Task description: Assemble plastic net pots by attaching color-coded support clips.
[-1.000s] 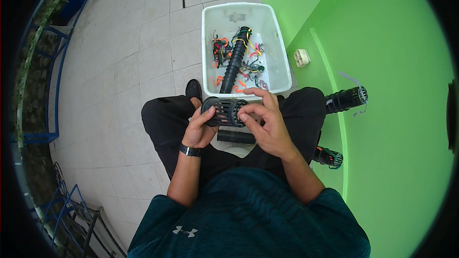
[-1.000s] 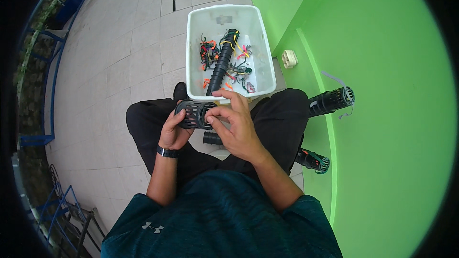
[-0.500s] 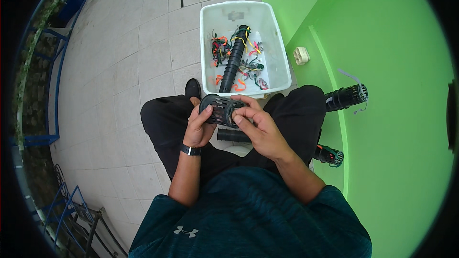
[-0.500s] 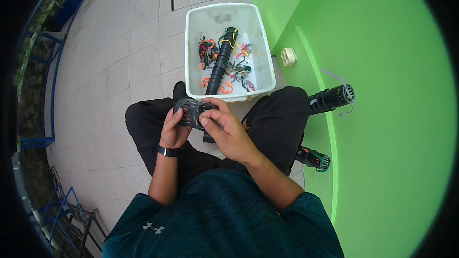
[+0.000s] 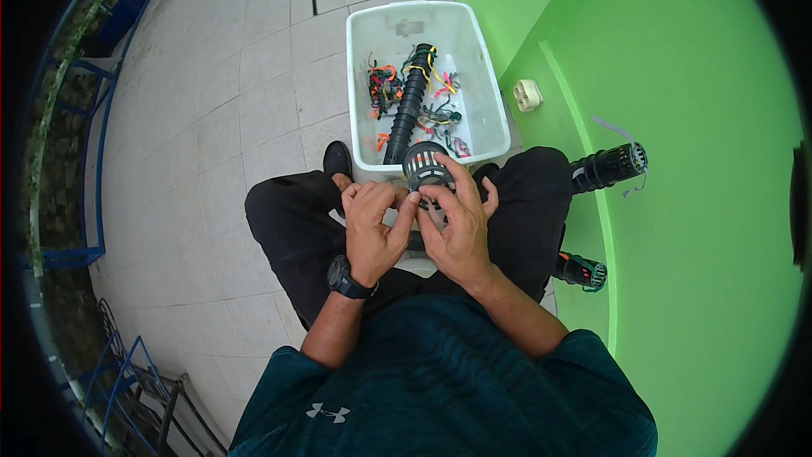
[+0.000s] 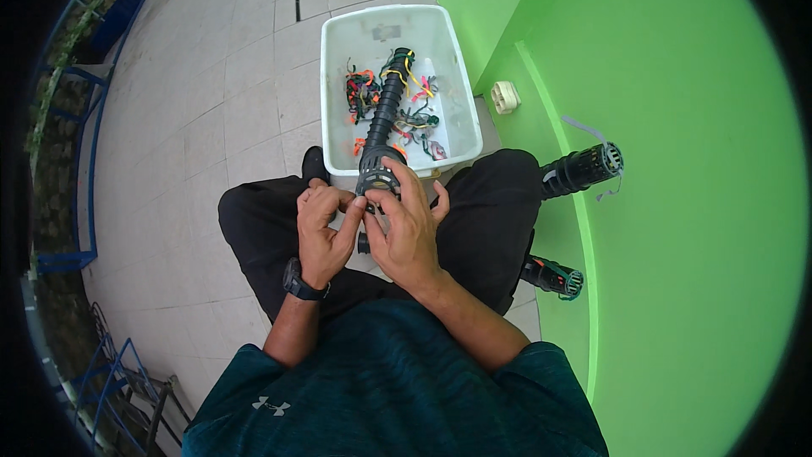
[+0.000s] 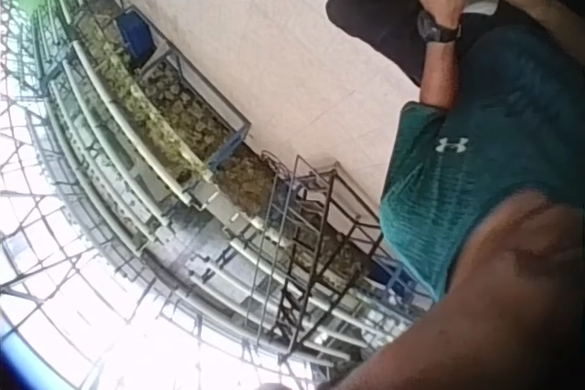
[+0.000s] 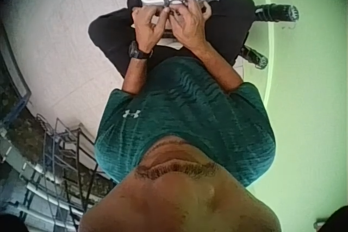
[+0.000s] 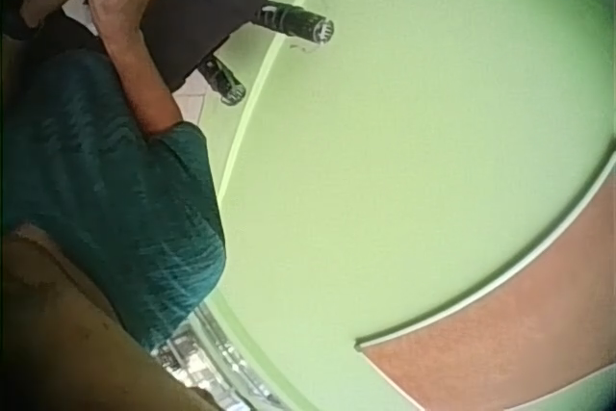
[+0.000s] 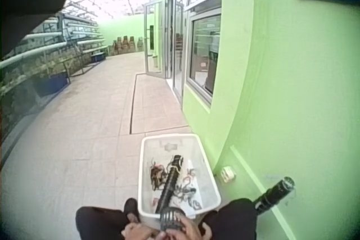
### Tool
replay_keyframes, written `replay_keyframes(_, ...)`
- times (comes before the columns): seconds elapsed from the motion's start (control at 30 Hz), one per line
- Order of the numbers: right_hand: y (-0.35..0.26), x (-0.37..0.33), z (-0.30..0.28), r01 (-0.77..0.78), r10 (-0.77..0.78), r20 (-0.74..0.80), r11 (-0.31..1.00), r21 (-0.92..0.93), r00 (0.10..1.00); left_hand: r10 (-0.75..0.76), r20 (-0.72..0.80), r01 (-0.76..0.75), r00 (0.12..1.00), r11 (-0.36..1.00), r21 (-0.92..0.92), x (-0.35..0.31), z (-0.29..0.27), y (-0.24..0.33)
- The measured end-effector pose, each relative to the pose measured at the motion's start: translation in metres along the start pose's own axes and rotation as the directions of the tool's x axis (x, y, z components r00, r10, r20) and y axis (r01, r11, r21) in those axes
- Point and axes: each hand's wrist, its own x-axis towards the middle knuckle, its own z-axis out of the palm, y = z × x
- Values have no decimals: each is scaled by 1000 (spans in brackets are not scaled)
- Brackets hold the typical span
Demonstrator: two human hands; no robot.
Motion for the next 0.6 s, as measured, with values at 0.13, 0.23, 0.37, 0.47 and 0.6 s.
replay_keyframes(0.13, 5, -4, -9, -37, 36, -46, 999, -12, 998, 145, 3, -145, 989, 989, -14, 1, -2, -10)
replay_keyframes(0.23, 20, -5, -31, -49, 44, -147, 998, -31, 988, -306, -129, 201, 943, 834, -514, -7, 0, -29)
replay_keyframes(0.37, 35, -8, -81, -11, -23, -267, 992, -122, 963, -321, 95, 307, 942, 715, -628, 7, -6, -17)
replay_keyframes(0.47, 37, -24, -128, -72, 45, -322, 995, -73, 946, -200, 378, 412, 904, 645, -644, 17, 0, -13)
replay_keyframes(0.6, 67, -89, -211, -310, 158, -637, 942, -133, 754, -154, 576, 487, 803, 726, -485, 14, 20, -23)
